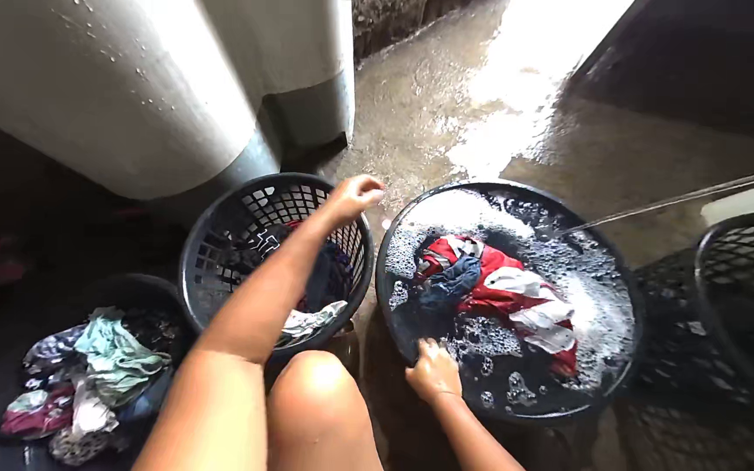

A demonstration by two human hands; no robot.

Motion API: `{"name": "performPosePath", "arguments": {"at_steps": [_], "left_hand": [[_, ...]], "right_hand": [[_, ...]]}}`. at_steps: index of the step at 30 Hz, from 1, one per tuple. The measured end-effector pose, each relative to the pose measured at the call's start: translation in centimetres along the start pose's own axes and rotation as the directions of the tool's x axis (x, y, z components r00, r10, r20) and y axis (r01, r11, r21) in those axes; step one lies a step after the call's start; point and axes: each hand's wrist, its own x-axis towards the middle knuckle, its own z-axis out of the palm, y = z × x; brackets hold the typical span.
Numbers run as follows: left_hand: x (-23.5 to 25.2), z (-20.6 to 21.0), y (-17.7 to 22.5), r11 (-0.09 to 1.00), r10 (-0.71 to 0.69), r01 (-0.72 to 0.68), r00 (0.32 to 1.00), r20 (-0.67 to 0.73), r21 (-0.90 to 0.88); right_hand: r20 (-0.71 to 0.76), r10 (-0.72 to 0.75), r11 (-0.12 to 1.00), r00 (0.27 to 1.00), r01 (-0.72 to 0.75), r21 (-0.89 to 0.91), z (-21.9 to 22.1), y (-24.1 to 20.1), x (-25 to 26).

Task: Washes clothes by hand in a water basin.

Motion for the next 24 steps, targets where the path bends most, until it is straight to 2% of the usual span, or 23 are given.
{"name": "performPosePath", "arguments": {"at_steps": [1, 3, 5, 6, 9, 12, 17, 20, 24], "left_hand": [[-0.4, -1.6, -3.0, 0.984, -0.057, 0.061, 0.998, -0.031, 0.165], [-1.7, -3.2, -9.7, 0.837, -0.223, 0.204, 0.975, -0.025, 0.508], [-3.7, -3.3, -15.4, 0.666, -0.388, 0.318, 0.92, -0.051, 0.674], [-4.6, -3.1, -17.5, 0.627, -0.423, 0.366, 0.901, -0.095, 0.688], [-5.4, -2.4, -21.5, 0.619, -0.467, 0.499, 0.855, -0.227, 0.607], [-4.5, -0.2, -23.9, 0.552, -0.572, 0.603, 0.777, -0.265, 0.576], [-2.7, 3.0, -26.8, 0.38, -0.63, 0.616, 0.719, -0.295, 0.69], [-2.3, 2.9, -27.1, 0.352, -0.667, 0.597, 0.7, -0.254, 0.721], [-3.3, 2.5, -26.5, 0.351, -0.651, 0.565, 0.72, -0.239, 0.747]], "right_hand": [[0.001, -0.004, 1.0, 1.0, 0.004, -0.003, 0.0, 0.0, 0.1], [0.011, -0.007, 1.0, 1.0, 0.007, -0.012, 0.1, 0.0, 0.3], [0.03, 0.001, 1.0, 1.0, 0.0, -0.031, 0.1, -0.2, 0.4], [0.036, 0.003, 0.999, 0.999, -0.001, -0.044, 0.1, -0.2, 0.4], [0.04, 0.014, 0.998, 0.999, -0.012, -0.057, -0.1, -0.3, 0.4], [0.061, 0.021, 0.998, 0.998, -0.018, -0.058, -0.2, -0.2, 0.5], [0.079, 0.028, 0.998, 0.996, -0.023, -0.066, -0.2, -0.2, 0.9], [0.082, 0.024, 0.996, 0.996, -0.017, -0.082, 0.0, 0.0, 0.9], [0.091, 0.014, 0.996, 0.996, -0.006, -0.088, 0.0, 0.2, 1.1]]}}
